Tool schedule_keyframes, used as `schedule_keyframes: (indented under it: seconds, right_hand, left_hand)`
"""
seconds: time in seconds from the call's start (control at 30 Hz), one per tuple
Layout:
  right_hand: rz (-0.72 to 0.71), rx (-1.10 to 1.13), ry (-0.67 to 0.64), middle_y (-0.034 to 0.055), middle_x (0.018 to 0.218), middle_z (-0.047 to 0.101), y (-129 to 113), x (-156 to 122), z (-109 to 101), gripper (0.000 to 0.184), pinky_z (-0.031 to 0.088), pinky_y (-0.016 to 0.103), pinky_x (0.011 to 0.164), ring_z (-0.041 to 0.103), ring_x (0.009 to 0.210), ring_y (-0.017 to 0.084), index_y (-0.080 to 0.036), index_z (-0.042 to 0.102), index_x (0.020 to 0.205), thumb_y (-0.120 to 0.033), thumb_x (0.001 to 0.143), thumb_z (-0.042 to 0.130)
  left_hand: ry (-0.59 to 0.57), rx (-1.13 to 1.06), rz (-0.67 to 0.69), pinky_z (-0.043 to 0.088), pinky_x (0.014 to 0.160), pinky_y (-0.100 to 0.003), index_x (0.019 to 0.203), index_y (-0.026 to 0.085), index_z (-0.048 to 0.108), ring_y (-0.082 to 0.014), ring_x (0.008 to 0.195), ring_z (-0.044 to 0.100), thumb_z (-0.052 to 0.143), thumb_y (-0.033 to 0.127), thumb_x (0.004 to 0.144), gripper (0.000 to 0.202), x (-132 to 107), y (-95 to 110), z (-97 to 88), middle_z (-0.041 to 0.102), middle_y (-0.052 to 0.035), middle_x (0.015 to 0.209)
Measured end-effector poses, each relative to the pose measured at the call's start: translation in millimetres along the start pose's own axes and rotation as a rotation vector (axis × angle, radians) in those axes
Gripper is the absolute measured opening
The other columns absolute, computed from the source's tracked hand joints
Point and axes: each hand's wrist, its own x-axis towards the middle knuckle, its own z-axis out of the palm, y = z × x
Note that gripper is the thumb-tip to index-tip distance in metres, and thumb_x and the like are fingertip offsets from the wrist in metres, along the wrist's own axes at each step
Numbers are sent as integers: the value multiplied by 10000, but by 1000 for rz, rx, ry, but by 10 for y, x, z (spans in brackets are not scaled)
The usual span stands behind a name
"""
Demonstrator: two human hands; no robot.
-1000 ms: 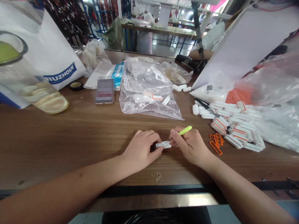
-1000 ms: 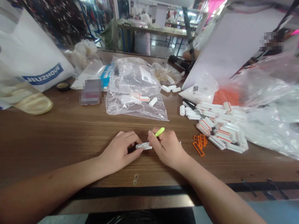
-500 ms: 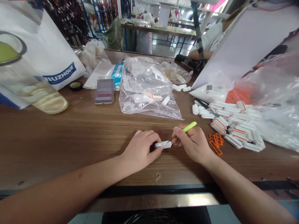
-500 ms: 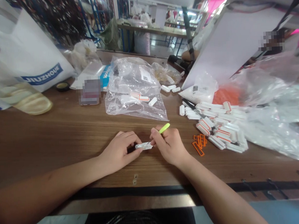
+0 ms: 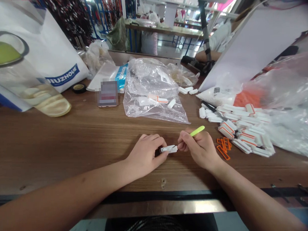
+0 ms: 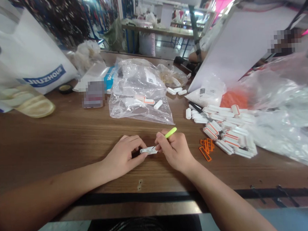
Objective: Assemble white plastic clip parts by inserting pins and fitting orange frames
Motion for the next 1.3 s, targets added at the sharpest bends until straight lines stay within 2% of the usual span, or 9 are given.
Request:
schedule_keyframes:
  seconds: [0.63,1.0,1.17,1.3]
  right_hand:
    - [-2,-31,-8,7,585,652,32,16,12,400,478,209,521,609,517,111,-167,628,711,-413,984,470]
    - [-70,-219,-86,7,626,647,-21,-14,1,395,459,231,565,601,568,117,-170,628,715,-370,999,441]
    - [-36,-52,43,6,599,654,16,12,-34,390,471,219,529,605,521,111,-165,634,714,-399,984,479]
    - [-14,-28,31,12,587,656,36,33,-38,394,475,211,518,614,517,113,-162,630,702,-410,976,493]
  left_hand:
    - [-2,15,-2,350,764,-345,848,201,584,-174,802,570,609,246,876,58,1,1,-1,611,19,813]
    - [-9,15,-10,355,764,-350,846,202,588,-173,811,573,615,250,878,64,-12,-2,2,611,21,821]
    - [-4,14,-6,357,771,-353,849,205,590,-167,809,573,609,245,880,54,-17,-9,3,608,27,816]
    - [-1,18,-5,361,773,-356,856,208,588,-173,811,571,599,248,882,49,-7,-5,6,611,20,814]
